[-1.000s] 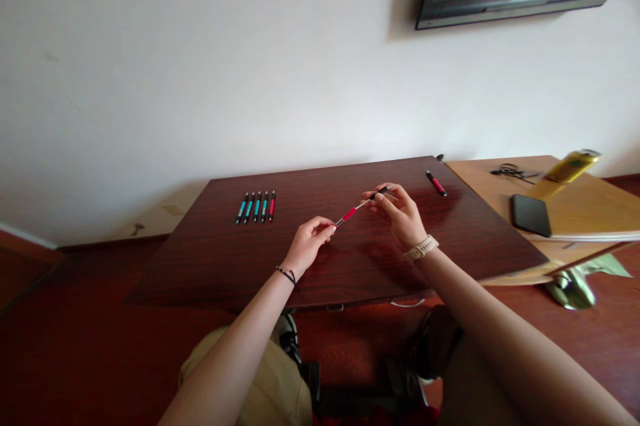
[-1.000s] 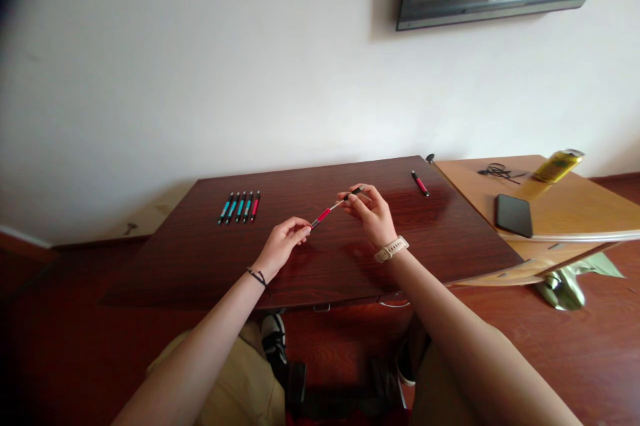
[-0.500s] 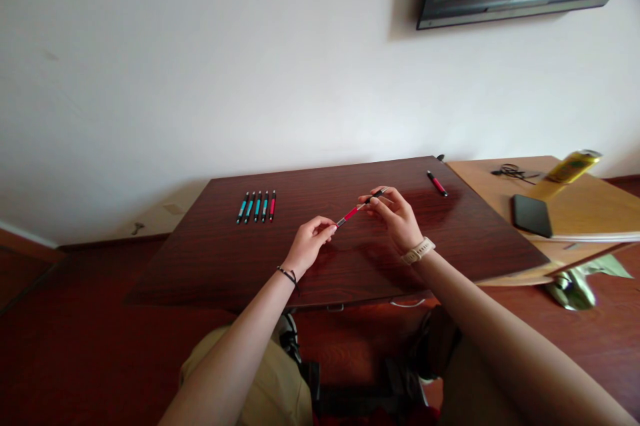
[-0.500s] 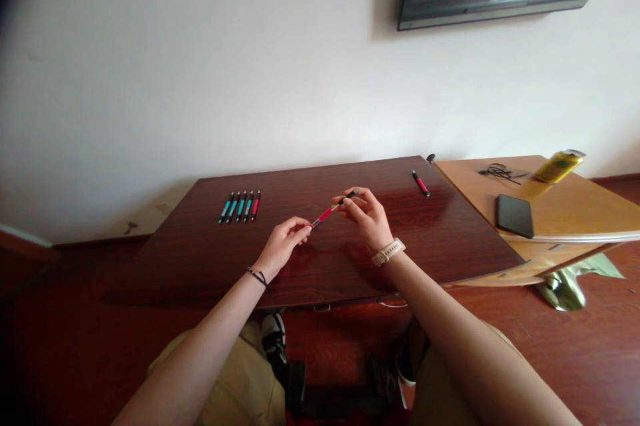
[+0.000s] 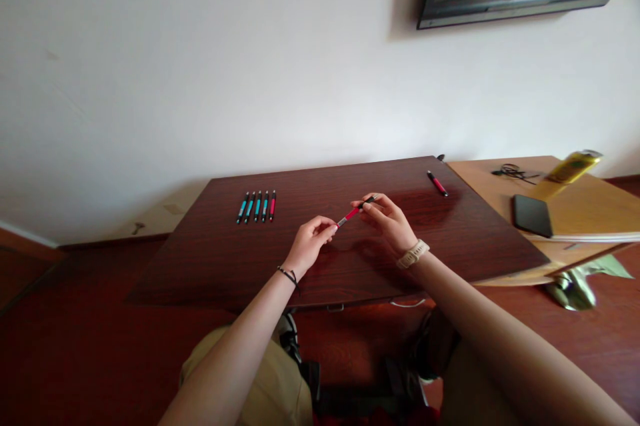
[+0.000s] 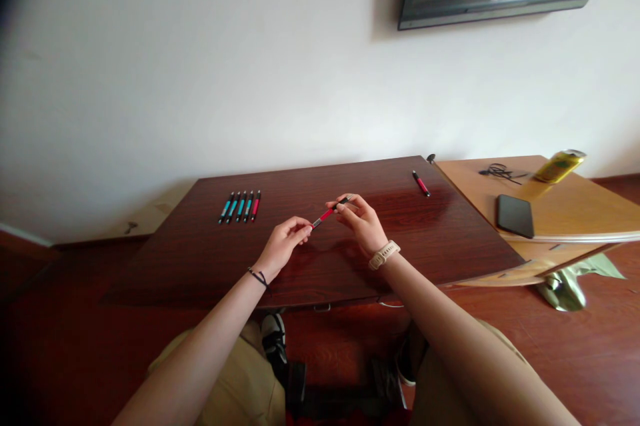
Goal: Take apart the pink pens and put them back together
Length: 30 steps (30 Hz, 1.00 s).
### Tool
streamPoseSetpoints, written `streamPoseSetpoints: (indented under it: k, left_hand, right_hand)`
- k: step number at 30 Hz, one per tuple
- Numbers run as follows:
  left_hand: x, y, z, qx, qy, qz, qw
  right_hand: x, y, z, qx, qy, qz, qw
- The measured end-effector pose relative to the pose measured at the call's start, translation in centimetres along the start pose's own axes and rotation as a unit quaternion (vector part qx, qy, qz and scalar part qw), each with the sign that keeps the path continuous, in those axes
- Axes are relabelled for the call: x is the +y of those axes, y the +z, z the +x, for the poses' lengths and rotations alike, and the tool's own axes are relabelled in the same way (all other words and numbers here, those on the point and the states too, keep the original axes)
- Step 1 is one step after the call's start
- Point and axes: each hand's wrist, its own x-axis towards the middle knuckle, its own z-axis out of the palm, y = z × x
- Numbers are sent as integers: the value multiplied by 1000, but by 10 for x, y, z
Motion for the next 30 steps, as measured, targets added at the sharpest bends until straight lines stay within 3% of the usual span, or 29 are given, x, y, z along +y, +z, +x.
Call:
streamPoseSetpoints:
  k: [18, 30]
  left_hand:
    - [-2, -6, 0, 36, 2, -9, 999]
    - [-2, -11, 2, 71, 9, -45, 996]
  right_hand:
    - [9, 0, 1, 11, 33, 50, 998]
    - [7, -4, 2, 11, 40, -52, 998]
